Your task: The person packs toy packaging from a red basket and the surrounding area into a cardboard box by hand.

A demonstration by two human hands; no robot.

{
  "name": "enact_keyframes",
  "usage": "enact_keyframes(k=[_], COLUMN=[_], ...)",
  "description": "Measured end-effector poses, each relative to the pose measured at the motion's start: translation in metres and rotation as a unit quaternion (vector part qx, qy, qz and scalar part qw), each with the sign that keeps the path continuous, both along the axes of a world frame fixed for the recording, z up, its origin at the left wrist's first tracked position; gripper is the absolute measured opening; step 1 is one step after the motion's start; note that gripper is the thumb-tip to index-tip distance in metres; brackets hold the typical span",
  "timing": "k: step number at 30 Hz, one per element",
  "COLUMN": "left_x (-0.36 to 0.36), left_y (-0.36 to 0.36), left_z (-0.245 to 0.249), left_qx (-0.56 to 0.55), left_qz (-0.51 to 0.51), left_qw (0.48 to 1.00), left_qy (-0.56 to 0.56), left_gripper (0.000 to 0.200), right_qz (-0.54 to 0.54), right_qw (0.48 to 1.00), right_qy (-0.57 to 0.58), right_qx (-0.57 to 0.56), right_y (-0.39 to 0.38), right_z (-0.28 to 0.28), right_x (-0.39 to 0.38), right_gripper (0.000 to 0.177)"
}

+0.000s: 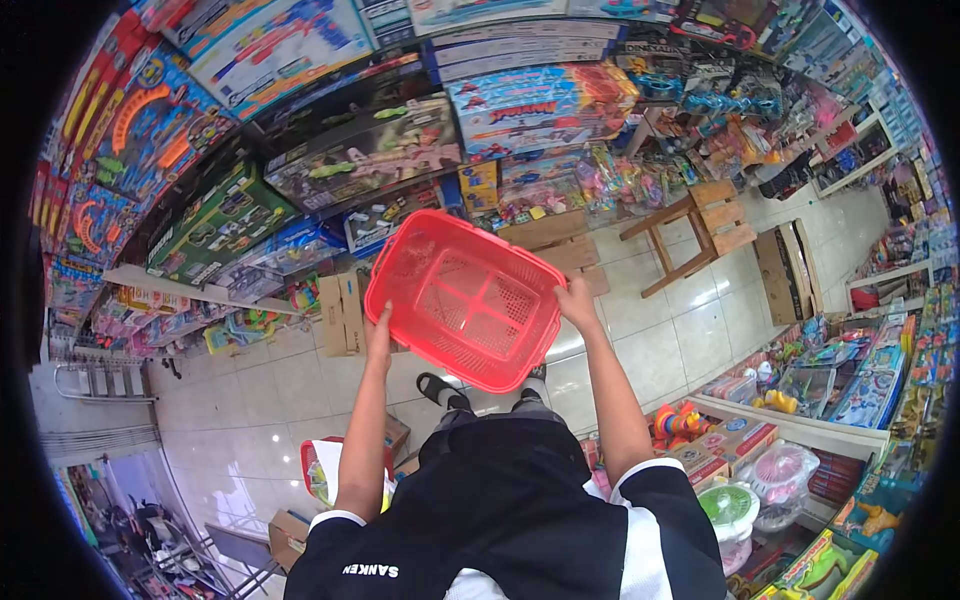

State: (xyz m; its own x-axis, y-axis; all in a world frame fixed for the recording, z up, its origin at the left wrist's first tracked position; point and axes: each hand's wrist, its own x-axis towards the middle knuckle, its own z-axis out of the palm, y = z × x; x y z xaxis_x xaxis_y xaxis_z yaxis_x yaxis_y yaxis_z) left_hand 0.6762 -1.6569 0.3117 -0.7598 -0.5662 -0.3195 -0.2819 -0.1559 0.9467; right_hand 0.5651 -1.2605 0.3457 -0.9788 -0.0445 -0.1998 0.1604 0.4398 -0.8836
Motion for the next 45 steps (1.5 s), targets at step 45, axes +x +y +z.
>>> enact_keyframes(k=[45], left_x=[0.185], left_y=[-0.293], left_z=[-0.068], left_qx=[0.193], left_qz=[0.186], left_qw=[0.960], left_qy=[-0.086], left_gripper=[0.061], right_qz=[0.130], right_qw=[0.960], right_qy=[-0.242], right_qx=[-0.052], right_y=[-0.392], right_z=[-0.090], right_x=[0.058], right_gripper=[0.042])
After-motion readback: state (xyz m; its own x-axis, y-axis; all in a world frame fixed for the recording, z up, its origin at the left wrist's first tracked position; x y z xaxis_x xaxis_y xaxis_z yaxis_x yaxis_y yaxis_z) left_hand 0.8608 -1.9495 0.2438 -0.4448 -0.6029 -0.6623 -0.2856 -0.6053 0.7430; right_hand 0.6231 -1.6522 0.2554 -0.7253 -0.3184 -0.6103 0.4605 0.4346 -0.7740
